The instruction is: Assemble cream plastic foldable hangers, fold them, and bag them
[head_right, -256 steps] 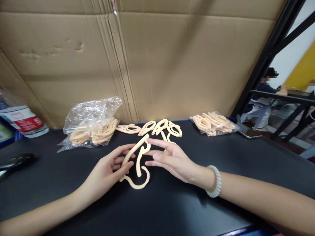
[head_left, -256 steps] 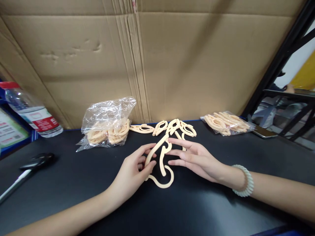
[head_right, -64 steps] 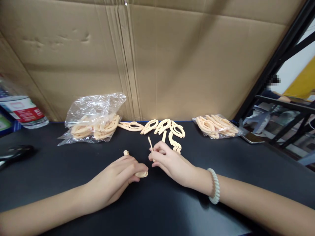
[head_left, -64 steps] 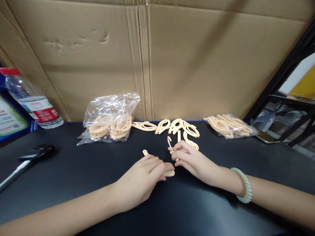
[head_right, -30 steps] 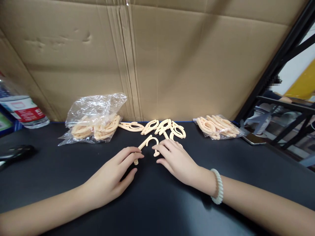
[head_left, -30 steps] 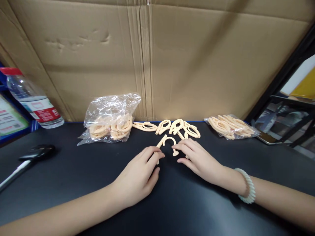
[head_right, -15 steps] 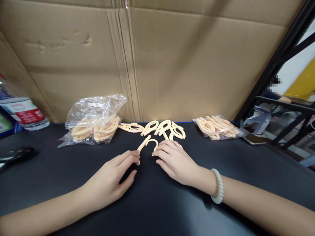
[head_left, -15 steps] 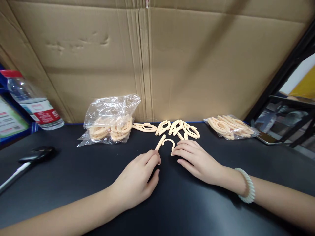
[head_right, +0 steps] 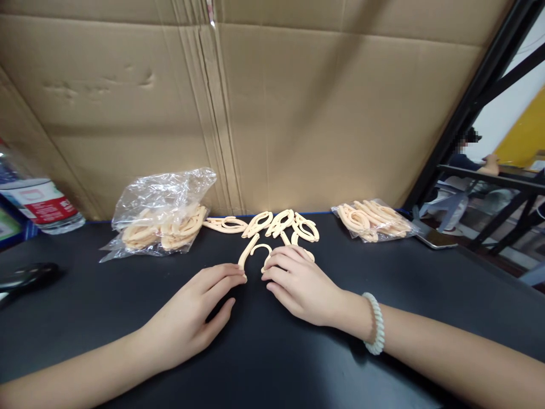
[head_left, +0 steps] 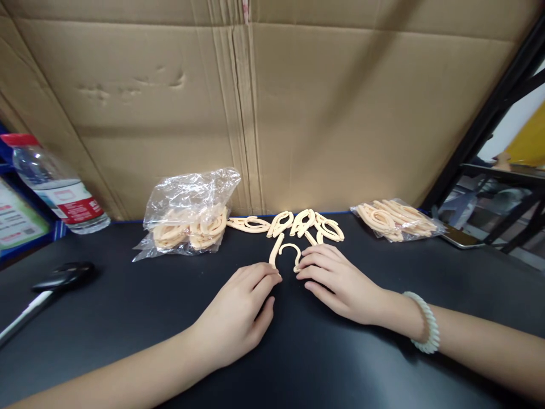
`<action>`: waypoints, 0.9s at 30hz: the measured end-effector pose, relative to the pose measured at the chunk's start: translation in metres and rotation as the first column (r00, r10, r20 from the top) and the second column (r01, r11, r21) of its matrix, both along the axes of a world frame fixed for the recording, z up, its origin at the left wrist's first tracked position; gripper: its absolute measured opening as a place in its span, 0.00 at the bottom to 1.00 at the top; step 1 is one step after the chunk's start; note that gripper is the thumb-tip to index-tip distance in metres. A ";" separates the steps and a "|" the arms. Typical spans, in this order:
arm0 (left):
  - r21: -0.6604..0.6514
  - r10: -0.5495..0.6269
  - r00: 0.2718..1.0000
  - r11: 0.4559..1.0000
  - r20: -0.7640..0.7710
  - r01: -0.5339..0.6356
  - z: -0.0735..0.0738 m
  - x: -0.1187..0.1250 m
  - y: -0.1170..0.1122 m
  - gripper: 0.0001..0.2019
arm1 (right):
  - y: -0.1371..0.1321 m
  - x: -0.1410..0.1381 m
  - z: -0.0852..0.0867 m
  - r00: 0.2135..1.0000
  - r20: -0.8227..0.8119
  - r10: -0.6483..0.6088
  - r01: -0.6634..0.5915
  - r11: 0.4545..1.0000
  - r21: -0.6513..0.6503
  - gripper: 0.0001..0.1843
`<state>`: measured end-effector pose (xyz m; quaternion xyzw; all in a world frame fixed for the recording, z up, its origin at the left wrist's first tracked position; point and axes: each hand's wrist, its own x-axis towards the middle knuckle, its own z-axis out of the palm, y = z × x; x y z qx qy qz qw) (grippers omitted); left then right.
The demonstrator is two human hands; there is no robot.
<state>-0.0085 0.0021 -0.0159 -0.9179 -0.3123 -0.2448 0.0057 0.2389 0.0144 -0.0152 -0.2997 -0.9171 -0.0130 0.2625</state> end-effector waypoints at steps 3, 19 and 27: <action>-0.009 -0.017 1.000 1.000 -0.001 0.017 0.001 0.002 0.001 0.14 | 0.000 0.000 0.000 1.000 0.005 0.006 -0.006 1.000 0.000 0.09; 0.009 -0.082 0.997 0.997 -0.006 0.082 0.005 0.002 -0.003 0.13 | 0.000 -0.001 0.000 1.000 0.009 -0.012 0.012 0.999 0.031 0.09; -0.020 -0.046 0.999 0.999 -0.013 0.046 0.004 0.001 -0.002 0.17 | -0.001 0.000 -0.001 1.000 -0.007 -0.003 0.004 1.000 0.025 0.09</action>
